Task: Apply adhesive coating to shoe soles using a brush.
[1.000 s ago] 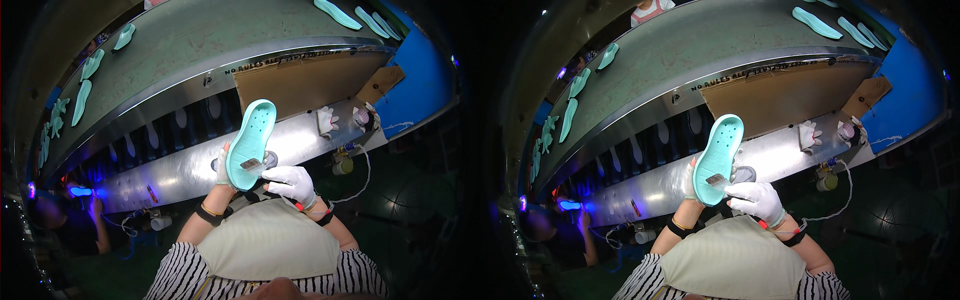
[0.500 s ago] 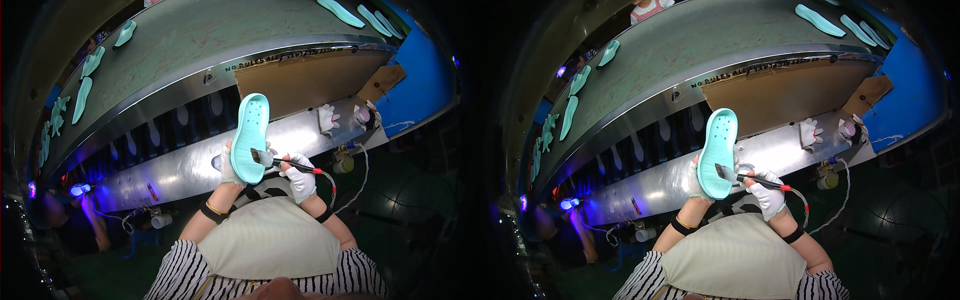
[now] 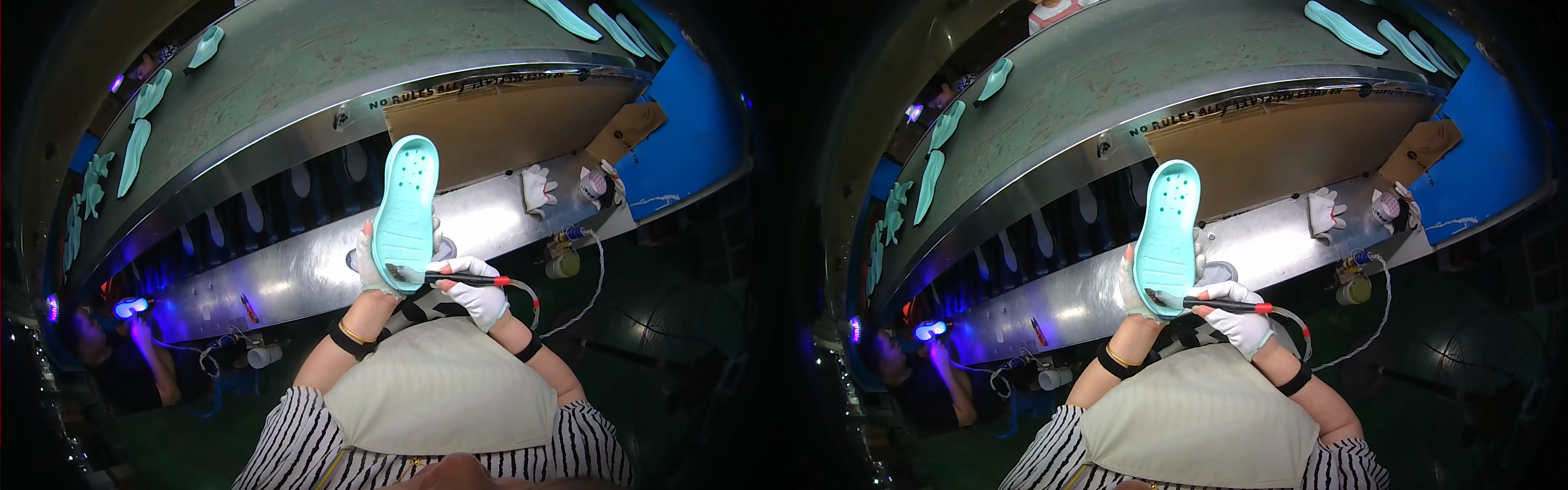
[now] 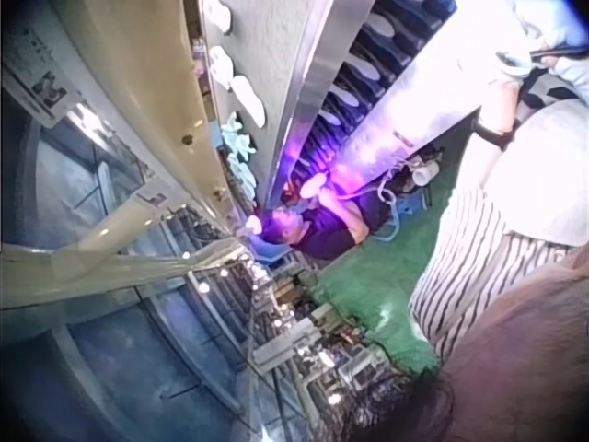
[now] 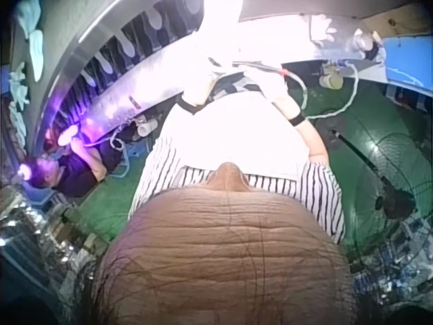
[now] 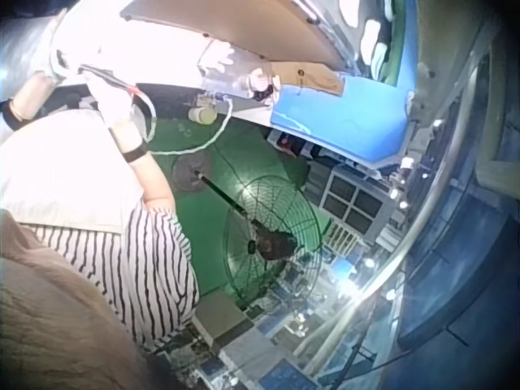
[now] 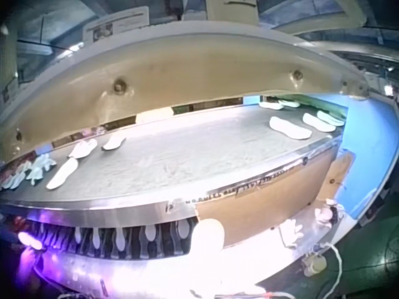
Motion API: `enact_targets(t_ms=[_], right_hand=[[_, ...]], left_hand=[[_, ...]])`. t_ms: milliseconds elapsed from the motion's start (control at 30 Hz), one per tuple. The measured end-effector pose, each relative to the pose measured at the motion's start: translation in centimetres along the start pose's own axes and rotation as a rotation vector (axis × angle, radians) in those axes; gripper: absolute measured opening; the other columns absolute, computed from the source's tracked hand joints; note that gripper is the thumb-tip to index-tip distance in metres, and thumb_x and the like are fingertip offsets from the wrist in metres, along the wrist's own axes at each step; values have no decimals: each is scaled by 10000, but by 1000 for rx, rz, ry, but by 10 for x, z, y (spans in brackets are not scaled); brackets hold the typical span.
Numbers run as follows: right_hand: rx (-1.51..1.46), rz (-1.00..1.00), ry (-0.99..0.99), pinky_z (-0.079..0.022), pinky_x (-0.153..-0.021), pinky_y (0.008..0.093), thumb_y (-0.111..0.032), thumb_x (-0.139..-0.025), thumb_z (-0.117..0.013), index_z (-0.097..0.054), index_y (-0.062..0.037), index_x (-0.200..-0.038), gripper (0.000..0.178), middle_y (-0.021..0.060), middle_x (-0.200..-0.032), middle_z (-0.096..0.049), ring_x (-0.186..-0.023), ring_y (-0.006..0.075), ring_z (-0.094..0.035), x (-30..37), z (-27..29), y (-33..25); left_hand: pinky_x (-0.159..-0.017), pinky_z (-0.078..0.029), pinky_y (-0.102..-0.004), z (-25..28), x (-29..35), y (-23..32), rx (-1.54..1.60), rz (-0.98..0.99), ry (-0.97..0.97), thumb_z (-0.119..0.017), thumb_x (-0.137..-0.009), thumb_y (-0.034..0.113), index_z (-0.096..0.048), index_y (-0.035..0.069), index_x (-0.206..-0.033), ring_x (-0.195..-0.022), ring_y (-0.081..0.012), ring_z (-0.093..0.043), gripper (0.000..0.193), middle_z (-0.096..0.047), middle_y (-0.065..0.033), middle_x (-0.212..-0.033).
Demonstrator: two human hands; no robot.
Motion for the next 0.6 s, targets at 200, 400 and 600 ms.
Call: enact_targets(t_ms=[200,400,600], right_hand=[[111,66,-66,-503,-844,278,88,-771,-645,-596,16,-938,189,125,-1000,-643,-918,164,-618,-1,0,0],[-8,-32,-27,-499,-835,267,77,-777,-645,-604,11,-948,188,119,-998,-644,-911,158,-618,-1,6,5],[3,-69,30,-501,-795,247,74,-770,-653,-609,5,-945,194,109,-981,-649,-866,131,-614,2,9,4]], left_hand=[[-886,-460,-422,-2,3,-2,60,32,32,-495,-799,581,-358,12,-1330,-1051,-299,-521,790,-485,-180,-1222],[-832,-461,-427,-7,2,-4,31,64,-2,-487,-793,592,-375,13,-1316,-993,-287,-515,789,-482,-177,-1208],[-775,-458,-431,-14,4,-7,105,149,-50,-464,-793,616,-386,19,-1306,-891,-276,-507,791,-493,-166,-1137]])
Point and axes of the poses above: each hand's wrist, its own x-axis away from the middle knuckle, its own z-axis out of the back of the hand, y = z × x, the point moved 5 cm from there along -x, towards the middle knuckle
